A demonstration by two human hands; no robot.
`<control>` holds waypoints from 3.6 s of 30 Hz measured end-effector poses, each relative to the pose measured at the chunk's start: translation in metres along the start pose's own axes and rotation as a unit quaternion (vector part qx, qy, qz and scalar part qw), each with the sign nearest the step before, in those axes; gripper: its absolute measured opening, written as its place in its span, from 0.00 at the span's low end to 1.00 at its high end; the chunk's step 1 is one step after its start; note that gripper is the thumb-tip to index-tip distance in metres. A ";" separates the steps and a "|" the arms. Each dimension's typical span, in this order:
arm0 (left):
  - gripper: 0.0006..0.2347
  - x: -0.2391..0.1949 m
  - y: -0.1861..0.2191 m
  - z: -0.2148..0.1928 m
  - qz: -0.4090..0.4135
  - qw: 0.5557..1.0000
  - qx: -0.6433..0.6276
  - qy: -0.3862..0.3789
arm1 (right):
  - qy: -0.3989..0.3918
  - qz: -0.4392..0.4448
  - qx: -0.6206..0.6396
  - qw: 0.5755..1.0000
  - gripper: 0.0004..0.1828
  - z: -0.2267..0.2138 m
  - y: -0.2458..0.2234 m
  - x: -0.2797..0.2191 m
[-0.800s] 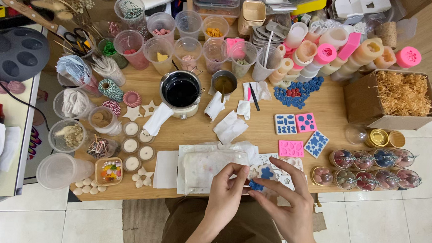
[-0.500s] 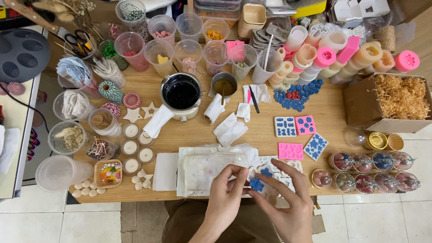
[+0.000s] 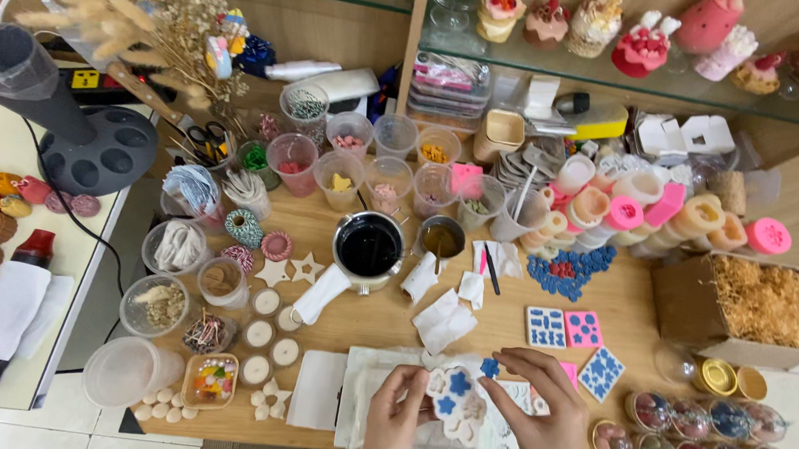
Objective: The person places small blue decorative butterfly wax pieces into a white silicone mold and then places smaller heart-shaped pieces into a pink silicone mold by hand.
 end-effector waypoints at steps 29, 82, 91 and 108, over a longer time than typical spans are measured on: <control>0.16 0.034 0.060 -0.083 0.045 0.993 -0.039 0.106 | -0.142 0.139 0.357 0.913 0.21 0.159 0.089 0.171; 0.12 -0.045 0.078 0.062 0.084 0.975 0.184 -0.094 | -0.121 0.217 0.366 0.897 0.15 0.075 0.075 -0.052; 0.13 -0.042 0.059 0.068 0.021 0.987 0.084 -0.134 | -0.128 0.215 0.334 0.909 0.17 0.065 0.061 -0.054; 0.11 -0.041 0.060 0.075 0.023 0.990 0.035 -0.133 | -0.098 0.202 0.331 0.917 0.16 0.059 0.053 -0.049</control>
Point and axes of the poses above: each hand's wrist, its own x-axis towards the middle knuckle, its own z-axis out of the palm, y = z × x, the point moved 10 cm from there along x, towards the middle knuckle, and after that the axes turned 12 degrees about -y, right-handed, at the moved point
